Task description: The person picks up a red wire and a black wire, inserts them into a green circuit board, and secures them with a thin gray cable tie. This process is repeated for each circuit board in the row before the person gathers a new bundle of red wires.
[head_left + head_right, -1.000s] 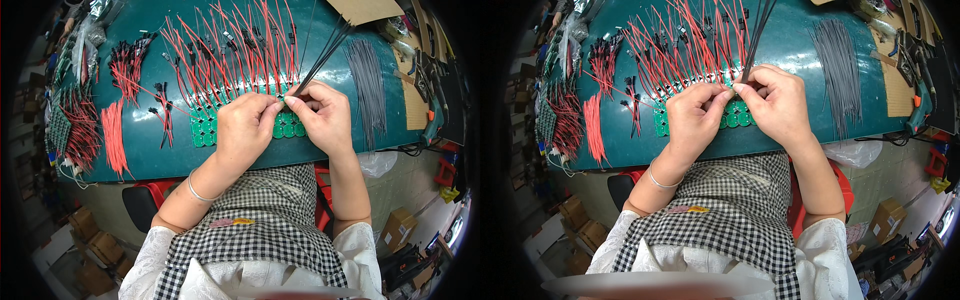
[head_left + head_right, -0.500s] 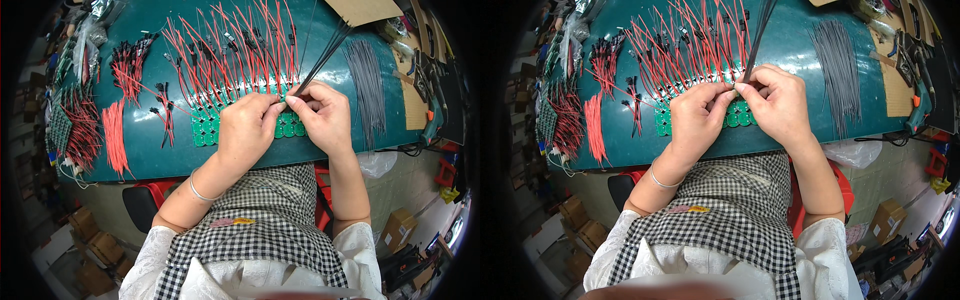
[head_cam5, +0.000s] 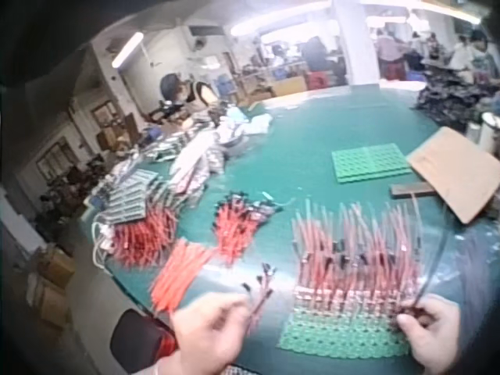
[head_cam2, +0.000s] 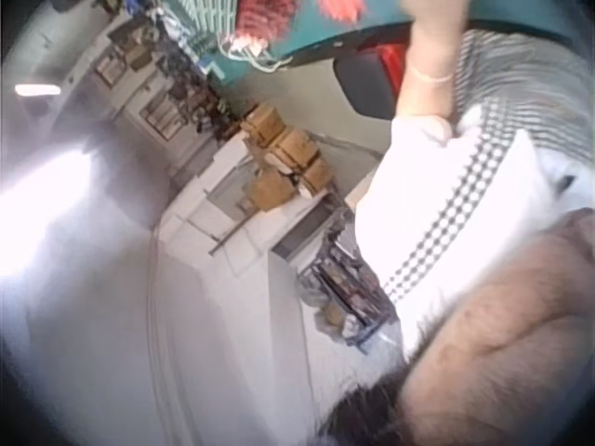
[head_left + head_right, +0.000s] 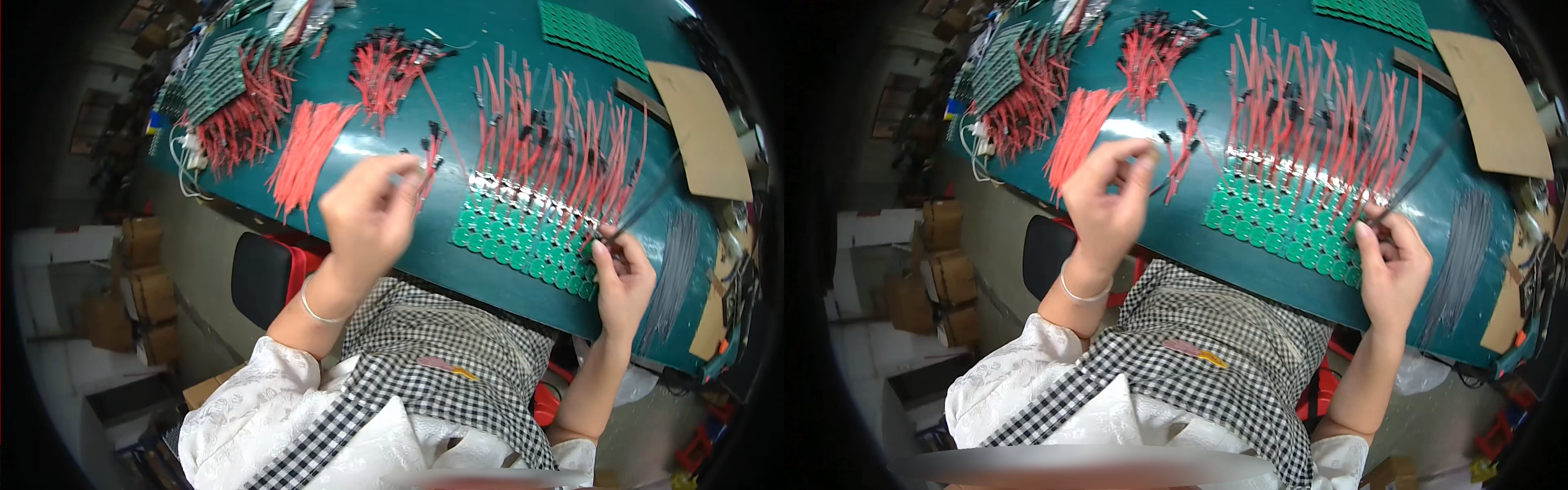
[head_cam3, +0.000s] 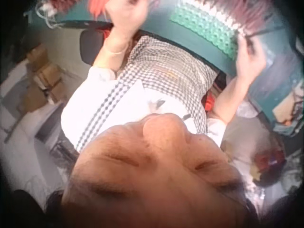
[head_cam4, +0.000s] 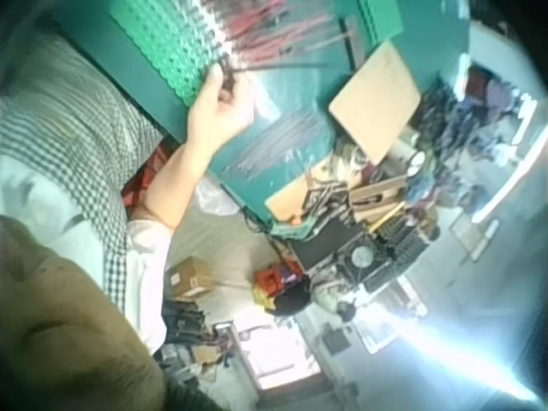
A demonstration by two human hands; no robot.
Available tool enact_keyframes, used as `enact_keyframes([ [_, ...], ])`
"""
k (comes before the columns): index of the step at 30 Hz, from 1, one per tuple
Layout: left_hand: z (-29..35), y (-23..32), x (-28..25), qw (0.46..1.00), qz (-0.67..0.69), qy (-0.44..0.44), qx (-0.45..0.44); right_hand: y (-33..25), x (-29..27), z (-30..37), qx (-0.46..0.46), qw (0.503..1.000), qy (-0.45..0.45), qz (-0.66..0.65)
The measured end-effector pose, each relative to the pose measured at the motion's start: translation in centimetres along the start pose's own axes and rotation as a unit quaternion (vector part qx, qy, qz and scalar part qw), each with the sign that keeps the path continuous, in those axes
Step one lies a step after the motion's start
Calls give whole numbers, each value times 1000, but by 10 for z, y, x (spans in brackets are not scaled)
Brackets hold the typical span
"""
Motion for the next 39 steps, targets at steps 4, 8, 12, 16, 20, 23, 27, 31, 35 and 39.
enact_keyframes([
  [4,-10,-69,-56,968,-238,47,-58,2,-8,-1,8,999,20,-39],
  [8,2,-133,-82,910,-398,-18,-117,7,-17,0,17,997,26,-72],
  [12,6,-164,-98,908,-348,-51,-228,9,-13,-3,14,994,36,-105],
  [16,1,-175,-107,906,-350,-45,-233,12,-8,1,27,992,46,-118],
  [20,-3,-168,-101,891,-377,-63,-244,13,-13,3,11,995,52,-85],
  [23,0,-175,-102,873,-410,-84,-251,12,-16,2,1,995,55,-80],
  [27,-2,-165,-89,900,-378,-73,-204,14,-17,2,2,996,55,-70],
  [31,-4,-173,-86,899,-365,-91,-224,14,-18,4,3,996,60,-63],
  [35,-7,-184,-93,900,-365,-86,-223,14,-18,3,-3,997,61,-50],
  [39,-11,-182,-100,901,-370,-64,-217,12,-18,4,-11,997,66,-46],
])
Point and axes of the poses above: each hand's wrist, its own z-axis away from the middle knuckle, its own x-axis out of the palm, y = z × x, the point moved 7 cm from there along -z, towards the middle knuckle, and after that the axes turned 2 degrees about -x, right-handed, at the moved point
